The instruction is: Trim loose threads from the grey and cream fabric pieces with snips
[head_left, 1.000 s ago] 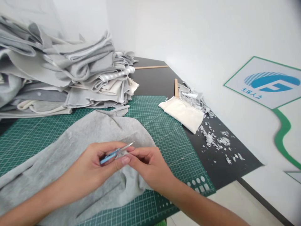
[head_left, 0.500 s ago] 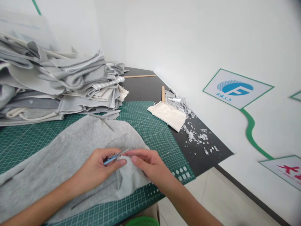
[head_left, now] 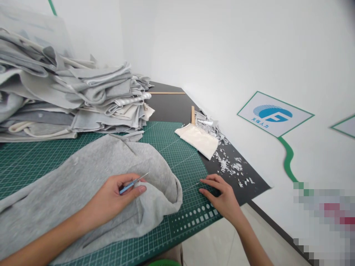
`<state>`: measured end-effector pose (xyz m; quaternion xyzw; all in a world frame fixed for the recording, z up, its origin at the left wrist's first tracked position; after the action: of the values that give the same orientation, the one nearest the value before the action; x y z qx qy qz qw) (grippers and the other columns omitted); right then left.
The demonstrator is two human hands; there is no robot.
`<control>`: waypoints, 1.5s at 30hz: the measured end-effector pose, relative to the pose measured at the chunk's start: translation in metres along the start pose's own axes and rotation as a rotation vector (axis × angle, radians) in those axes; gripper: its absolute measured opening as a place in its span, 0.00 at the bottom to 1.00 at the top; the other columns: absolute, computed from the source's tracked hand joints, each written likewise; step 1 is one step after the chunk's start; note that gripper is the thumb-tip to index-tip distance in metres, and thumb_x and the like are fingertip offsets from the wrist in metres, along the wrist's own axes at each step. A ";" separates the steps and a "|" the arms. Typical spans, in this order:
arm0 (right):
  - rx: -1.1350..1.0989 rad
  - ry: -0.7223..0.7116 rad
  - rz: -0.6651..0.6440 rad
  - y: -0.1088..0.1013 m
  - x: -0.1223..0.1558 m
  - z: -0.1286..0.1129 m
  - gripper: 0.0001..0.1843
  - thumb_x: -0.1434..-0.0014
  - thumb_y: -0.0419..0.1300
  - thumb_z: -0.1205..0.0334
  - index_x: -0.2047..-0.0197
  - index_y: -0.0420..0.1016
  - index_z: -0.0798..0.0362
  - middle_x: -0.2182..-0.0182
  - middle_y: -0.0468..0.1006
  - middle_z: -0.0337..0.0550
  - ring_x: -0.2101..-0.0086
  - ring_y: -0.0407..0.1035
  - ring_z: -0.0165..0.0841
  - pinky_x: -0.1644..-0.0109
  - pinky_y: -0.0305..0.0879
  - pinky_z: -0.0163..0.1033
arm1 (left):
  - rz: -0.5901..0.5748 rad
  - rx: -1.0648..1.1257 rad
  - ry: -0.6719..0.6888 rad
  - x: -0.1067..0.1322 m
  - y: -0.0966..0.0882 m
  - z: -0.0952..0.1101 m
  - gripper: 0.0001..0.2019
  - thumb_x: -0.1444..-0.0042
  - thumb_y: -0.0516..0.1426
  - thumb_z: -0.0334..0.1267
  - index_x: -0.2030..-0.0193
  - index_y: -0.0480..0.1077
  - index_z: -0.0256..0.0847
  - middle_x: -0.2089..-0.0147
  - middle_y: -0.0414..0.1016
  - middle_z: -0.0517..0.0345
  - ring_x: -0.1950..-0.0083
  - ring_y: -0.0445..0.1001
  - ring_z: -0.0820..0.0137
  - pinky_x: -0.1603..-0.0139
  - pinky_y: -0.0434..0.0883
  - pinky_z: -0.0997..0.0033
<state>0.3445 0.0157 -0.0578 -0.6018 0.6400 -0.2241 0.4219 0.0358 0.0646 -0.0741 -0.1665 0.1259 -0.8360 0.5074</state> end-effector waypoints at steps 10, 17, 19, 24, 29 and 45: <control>0.122 -0.090 0.019 0.003 -0.011 -0.009 0.10 0.36 0.59 0.57 0.66 0.80 0.49 0.62 0.80 0.47 0.60 0.74 0.41 0.52 0.73 0.47 | 0.024 0.020 0.038 0.002 -0.002 0.004 0.16 0.39 0.56 0.52 0.58 0.76 0.41 0.61 0.80 0.57 0.58 0.77 0.61 0.57 0.72 0.65; 0.434 0.178 0.240 -0.080 -0.005 0.072 0.13 0.40 0.55 0.55 0.66 0.79 0.52 0.65 0.83 0.52 0.69 0.75 0.45 0.61 0.70 0.51 | 0.053 0.073 0.090 0.003 -0.006 0.011 0.14 0.39 0.58 0.48 0.61 0.77 0.40 0.65 0.79 0.59 0.63 0.74 0.67 0.61 0.70 0.70; 0.496 0.232 0.196 -0.089 -0.007 0.091 0.13 0.43 0.55 0.57 0.68 0.80 0.52 0.67 0.84 0.50 0.70 0.76 0.46 0.62 0.70 0.50 | 0.051 0.083 0.101 0.003 -0.006 0.011 0.14 0.39 0.57 0.48 0.61 0.77 0.40 0.65 0.79 0.59 0.64 0.73 0.68 0.62 0.69 0.71; 0.638 0.368 0.227 -0.096 -0.002 0.103 0.19 0.46 0.53 0.57 0.60 0.84 0.52 0.72 0.84 0.51 0.71 0.77 0.53 0.65 0.68 0.53 | 0.051 0.100 0.105 0.002 -0.005 0.004 0.13 0.40 0.59 0.47 0.60 0.78 0.40 0.66 0.77 0.59 0.67 0.68 0.71 0.64 0.65 0.72; 0.611 0.410 0.320 -0.096 -0.005 0.081 0.22 0.44 0.56 0.42 0.62 0.83 0.50 0.73 0.84 0.44 0.68 0.80 0.51 0.65 0.70 0.49 | 0.041 0.144 0.091 0.001 -0.002 -0.002 0.14 0.42 0.60 0.48 0.62 0.77 0.38 0.70 0.73 0.60 0.71 0.64 0.73 0.68 0.60 0.73; -0.309 0.033 -0.379 0.077 -0.042 -0.157 0.13 0.46 0.69 0.54 0.58 0.84 0.48 0.63 0.85 0.42 0.64 0.77 0.39 0.56 0.73 0.44 | 0.063 0.262 0.135 0.013 -0.006 0.013 0.09 0.43 0.62 0.43 0.65 0.77 0.38 0.71 0.73 0.63 0.71 0.65 0.75 0.68 0.62 0.76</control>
<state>0.1687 0.0346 -0.0223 -0.7649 0.5491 -0.2083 0.2647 0.0311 0.0547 -0.0579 -0.0384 0.0545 -0.8382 0.5412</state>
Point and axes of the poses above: each hand's wrist, its own x-axis away from the middle knuckle, its own y-axis out of the palm, z = x × y, the point moved 9 cm from there along -x, towards the middle knuckle
